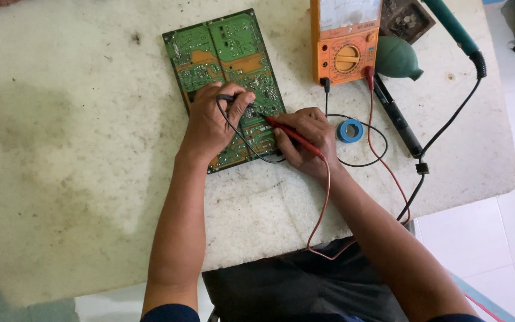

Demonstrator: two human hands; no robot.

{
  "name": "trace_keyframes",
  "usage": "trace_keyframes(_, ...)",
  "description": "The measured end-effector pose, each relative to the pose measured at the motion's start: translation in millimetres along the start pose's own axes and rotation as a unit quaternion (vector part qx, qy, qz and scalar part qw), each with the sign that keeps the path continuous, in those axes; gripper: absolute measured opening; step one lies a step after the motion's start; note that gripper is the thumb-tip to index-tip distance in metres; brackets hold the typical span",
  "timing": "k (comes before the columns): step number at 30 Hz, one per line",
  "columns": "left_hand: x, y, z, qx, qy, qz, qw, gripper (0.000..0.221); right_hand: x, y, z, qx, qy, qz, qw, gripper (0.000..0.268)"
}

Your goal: Testing electrical components on a circuit board using multimeter probes to diagnose issues.

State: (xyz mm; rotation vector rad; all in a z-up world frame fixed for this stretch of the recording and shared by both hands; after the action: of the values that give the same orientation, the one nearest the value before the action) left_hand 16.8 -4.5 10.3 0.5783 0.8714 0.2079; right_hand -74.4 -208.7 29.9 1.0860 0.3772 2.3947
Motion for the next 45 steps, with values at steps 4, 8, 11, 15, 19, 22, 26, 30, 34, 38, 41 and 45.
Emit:
trace_keyframes(4,1.0,-1.1,-0.4,-0.001,0.011,-0.022,1.0,0.029,-2.0,-1.1,-1.9,-0.006,-0.003,-0.002,1.0,0.02)
trace_keyframes(8,-3.9,1.5,0.9,0.0,0.009,-0.021,1.0,0.029,0.0,-1.8,-0.3,-0.007,-0.007,0.003,1.0,0.02)
trace_keyframes(11,-1.3,-0.6,0.9,-0.001,0.02,-0.015,1.0,0.029,-1.8,-2.1,-0.6,-0.01,-0.003,-0.008,1.0,0.02)
trace_keyframes(15,2.0,-5.2,-1.0,-0.008,0.005,-0.011,1.0,0.031,-2.2,1.6,-1.9,-0.001,0.003,-0.008,1.0,0.02)
trace_keyframes(19,6.3,-7.5,-3.3,-0.025,0.0,0.001,1.0,0.031,-2.6,-0.1,-3.3,0.023,0.011,-0.013,1.0,0.021)
trace_keyframes(22,-16.2,6.1,5.6,0.038,0.025,-0.016,0.999,0.041,12.0,1.9,-0.8,0.053,-0.017,-0.045,0.997,0.018)
trace_keyframes(26,-17.0,16.1,4.7,0.037,0.049,-0.045,0.997,0.038,10.4,-0.1,-2.1,0.041,-0.015,-0.04,0.998,0.015)
trace_keyframes(30,-18.1,20.7,2.3,0.053,0.073,-0.092,0.992,0.043,10.8,-0.3,-1.9,0.038,-0.019,-0.036,0.998,0.015)
trace_keyframes(34,-15.5,19.0,1.6,0.05,0.049,-0.072,0.995,0.042,11.2,0.0,-0.7,0.041,-0.013,-0.041,0.998,0.014)
trace_keyframes(38,-18.9,17.1,3.6,0.046,0.019,-0.073,0.996,0.042,10.8,0.0,-2.2,0.038,-0.018,-0.041,0.998,0.013)
trace_keyframes(41,-18.1,15.7,3.2,0.062,0.037,-0.068,0.995,0.045,11.9,0.1,-1.9,0.041,-0.025,-0.04,0.998,0.015)
trace_keyframes(45,-21.0,16.9,4.7,0.067,0.029,-0.066,0.995,0.048,11.3,0.2,-1.6,0.039,-0.025,-0.045,0.998,0.015)
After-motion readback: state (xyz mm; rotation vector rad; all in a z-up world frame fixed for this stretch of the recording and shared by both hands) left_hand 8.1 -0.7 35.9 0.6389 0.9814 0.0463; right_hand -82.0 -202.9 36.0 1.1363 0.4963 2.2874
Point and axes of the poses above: each hand's wrist, its own z-axis towards the middle knuckle, its own y-axis out of the back of the hand, x = y × z, the point moved 2 cm from there along z, towards the middle knuckle, and after that the axes turned 2 degrees about -x, right-handed, at the moved point
